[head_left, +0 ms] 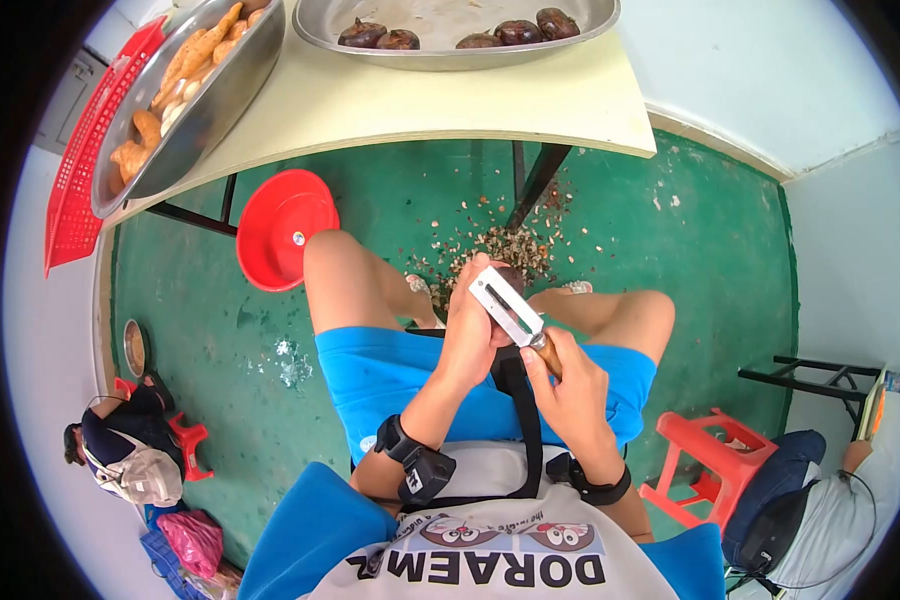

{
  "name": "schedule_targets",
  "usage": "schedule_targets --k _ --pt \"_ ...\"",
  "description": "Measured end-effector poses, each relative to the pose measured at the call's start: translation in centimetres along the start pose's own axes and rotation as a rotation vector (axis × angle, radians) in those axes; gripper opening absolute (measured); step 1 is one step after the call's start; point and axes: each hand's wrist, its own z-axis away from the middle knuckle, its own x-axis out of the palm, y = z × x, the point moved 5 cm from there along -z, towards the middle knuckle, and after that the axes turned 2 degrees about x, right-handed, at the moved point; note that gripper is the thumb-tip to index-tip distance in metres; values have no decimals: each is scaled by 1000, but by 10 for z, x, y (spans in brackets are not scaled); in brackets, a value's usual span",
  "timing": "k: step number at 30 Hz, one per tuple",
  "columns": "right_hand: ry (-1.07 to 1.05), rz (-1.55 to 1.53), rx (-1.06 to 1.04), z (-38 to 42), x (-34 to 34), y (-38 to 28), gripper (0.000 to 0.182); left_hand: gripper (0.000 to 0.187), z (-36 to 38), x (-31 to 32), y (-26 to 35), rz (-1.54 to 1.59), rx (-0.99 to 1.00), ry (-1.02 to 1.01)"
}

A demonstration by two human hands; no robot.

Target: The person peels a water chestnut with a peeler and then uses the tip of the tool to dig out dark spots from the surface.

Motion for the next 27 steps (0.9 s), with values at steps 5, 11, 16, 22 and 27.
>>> schedule_targets --k 5,11,16,22,27 --pt "-12 12 34 1 3 3 24 18 -2 -4 -8 -31 31 16" --pt "8 -8 24 -2 2 4 27 11 -4 -7 -6 -72 130 51" --pt "-29 -54 48 -3 4 6 29 8 -2 -9 0 -110 291 14" --pt "-62 -233 106 -8 8 7 28 10 0 -8 5 -85 337 14" --pt "-118 -298 191 -15 11 5 23 12 -2 -13 6 -77 357 -9"
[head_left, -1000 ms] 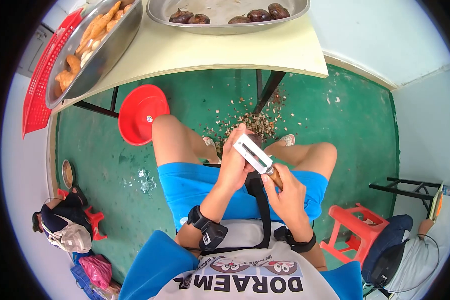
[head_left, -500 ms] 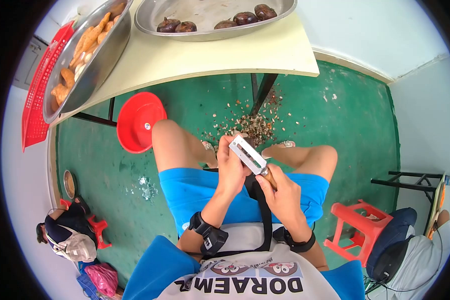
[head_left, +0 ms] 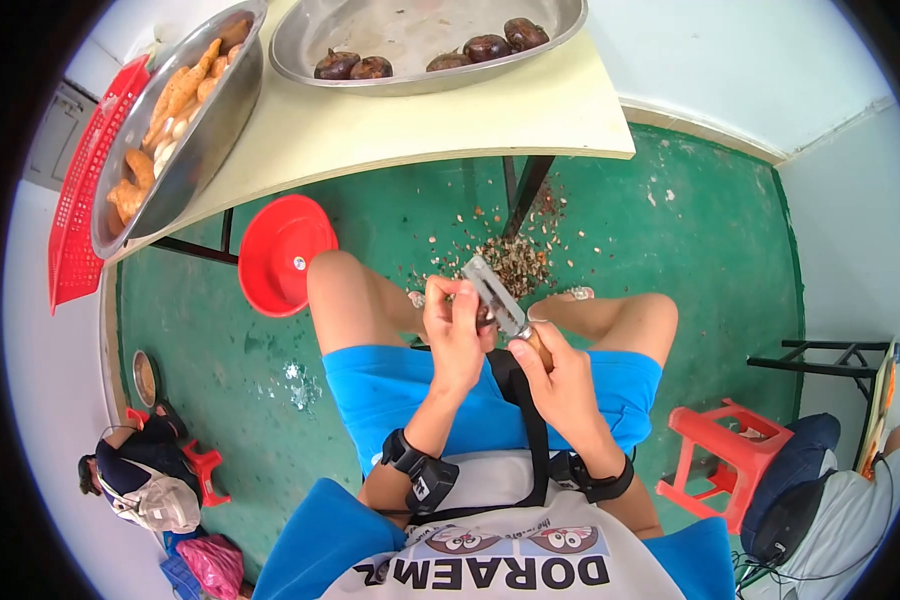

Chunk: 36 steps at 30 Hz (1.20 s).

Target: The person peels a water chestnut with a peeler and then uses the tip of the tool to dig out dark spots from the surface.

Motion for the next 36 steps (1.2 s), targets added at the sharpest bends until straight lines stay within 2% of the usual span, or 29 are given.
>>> schedule_targets --k 2,4,5,7,8,11,14,16,19,22,24,28,31,34,36 --pt "19 -34 -2 -9 0 6 21 13 6 4 0 -168 72 -94" --pt "147 -65 127 -29 -10 39 21 14 21 20 7 -179 125 -231" --pt "117 -165 128 -32 -10 52 23 15 17 16 5 -111 30 -180" --pt "109 -146 101 -29 -15 38 23 23 6 14 8 6 -148 -78" --pt "109 -130 84 -25 -16 31 24 23 5 11 10 5 -142 -75" --pt "119 -154 52 -14 -9 17 24 28 2 10 -3 214 -430 -165" --pt "111 -89 31 -1 -5 6 24 29 -3 5 -7 241 -456 -189" --pt "147 2 -86 5 -2 -1 26 31 0 6 -8 167 -442 -154" --pt "127 118 -124 9 1 -6 26 27 2 -2 -11 -8 -347 88" --pt "158 178 -181 12 5 -9 25 25 2 -3 -9 -54 -277 60" --pt "137 239 -108 13 7 -5 26 26 5 -2 -7 -27 -280 108" --pt "141 292 -138 12 12 -6 27 22 4 2 -2 86 -201 149" --pt "141 258 -151 11 14 -5 26 20 3 1 -3 91 -153 191" --pt "114 220 -57 7 13 1 25 19 5 0 -1 74 -147 161" --pt "80 108 -76 4 12 1 24 19 4 -1 1 58 -49 155"
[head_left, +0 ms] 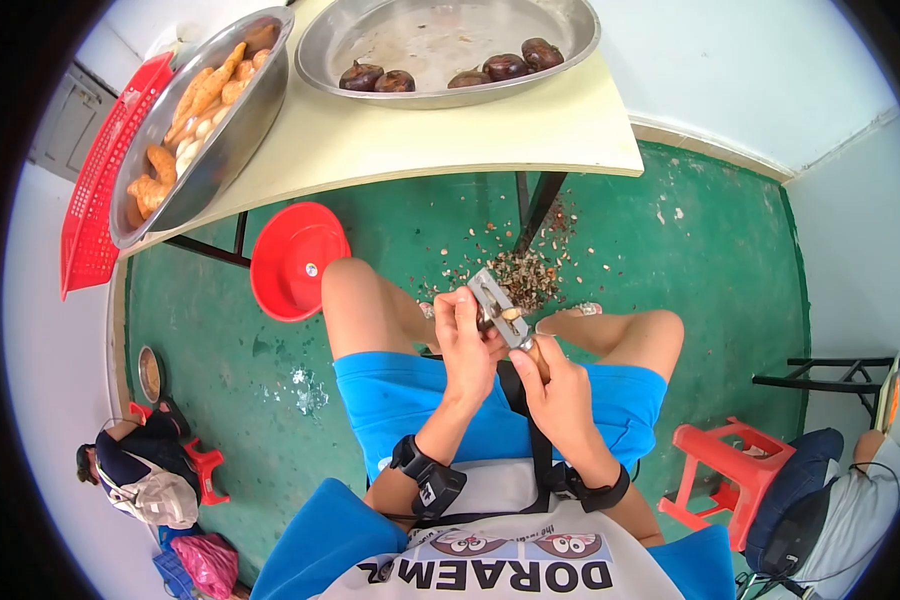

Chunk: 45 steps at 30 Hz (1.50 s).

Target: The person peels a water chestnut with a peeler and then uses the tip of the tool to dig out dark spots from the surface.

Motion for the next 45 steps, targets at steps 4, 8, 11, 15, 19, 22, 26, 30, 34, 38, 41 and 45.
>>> schedule_targets --k 4,8,11,15,19,22,26,30,34,38,41,45 --pt "185 -163 135 -33 -21 41 26 20 24 16 0 -84 132 -324" --pt "102 -186 177 -35 -25 44 25 24 4 10 -7 91 -252 -291" --pt "103 -205 141 -28 -22 33 25 25 2 16 -9 275 -465 -338" --pt "72 -201 103 -12 -18 15 26 31 0 12 -15 376 -593 -322" --pt "31 -59 6 -3 -15 6 26 34 1 9 -10 329 -566 -369" --pt "41 44 -95 0 -16 -5 26 38 0 1 -9 85 -473 -287" --pt "55 104 -168 2 -12 -8 28 40 3 2 -9 -79 -406 -237" --pt "46 145 -144 3 -11 -7 29 35 -3 -8 -15 -161 -243 -247" --pt "48 134 -161 6 -8 -9 29 28 0 -9 -13 -175 -189 -125" --pt "68 114 -165 7 -6 -8 31 27 5 -6 -9 -245 -140 -66" --pt "59 135 -153 6 -4 -8 31 29 4 -5 -5 -245 -93 -57" --pt "58 87 -150 7 -4 -12 29 28 4 -6 -9 -184 -44 -7"
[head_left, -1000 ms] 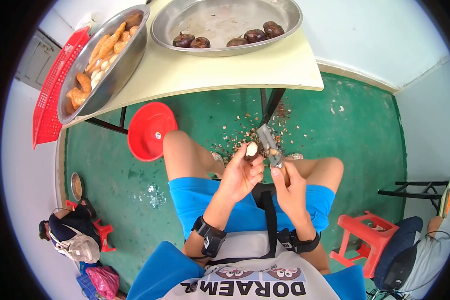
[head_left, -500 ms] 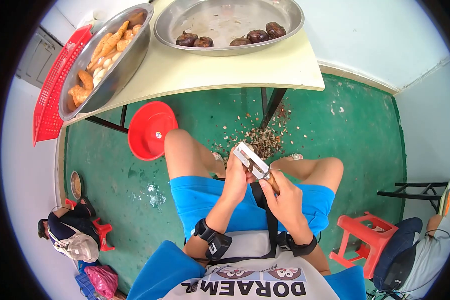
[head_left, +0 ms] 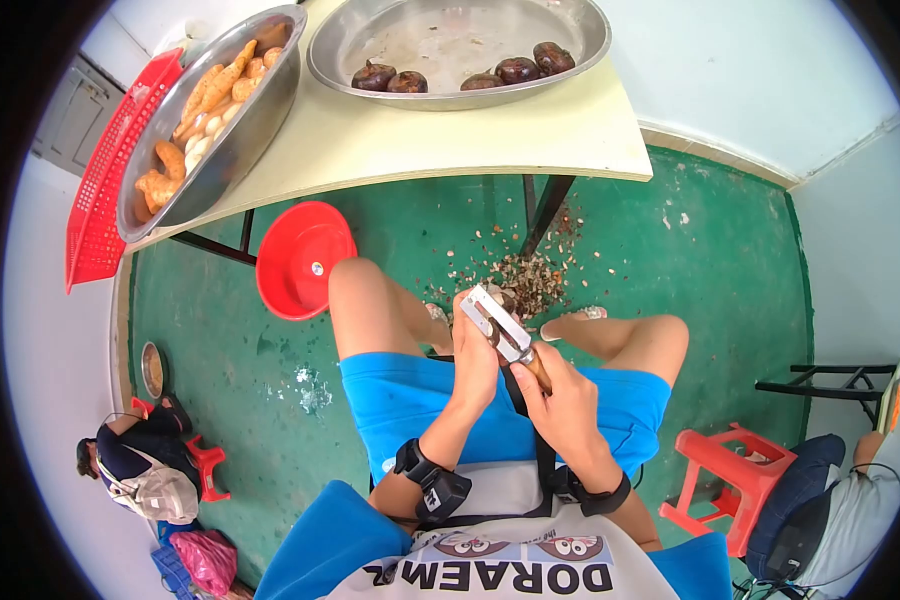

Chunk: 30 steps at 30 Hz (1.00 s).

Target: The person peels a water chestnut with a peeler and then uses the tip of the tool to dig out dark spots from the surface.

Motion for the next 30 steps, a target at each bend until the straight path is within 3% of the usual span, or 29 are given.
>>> schedule_targets --k 5,7,8,13,15,17,19,23,27,30 --pt "11 -16 69 0 1 5 29 23 2 0 5 81 27 29" --pt "13 -35 140 -4 -1 15 30 20 7 3 19 86 125 -147" --pt "-23 -41 182 -8 -3 25 28 18 12 10 27 22 282 -118" --pt "20 -206 273 -7 -16 11 25 21 10 6 23 -44 210 3" --pt "-10 -163 134 -2 -8 6 27 19 4 -2 13 -54 83 12" --pt "-10 -135 13 2 -5 -1 28 20 4 -2 13 -144 160 86" --pt "-27 -88 15 3 -2 -3 29 26 1 -3 12 -94 260 9" --pt "-6 37 -23 2 -3 -7 30 24 -2 -9 4 -162 277 -6" --pt "-16 10 -6 4 0 -6 30 24 0 -9 9 -128 311 28" --pt "-14 -14 23 5 0 -6 30 22 2 -6 19 -202 442 34"
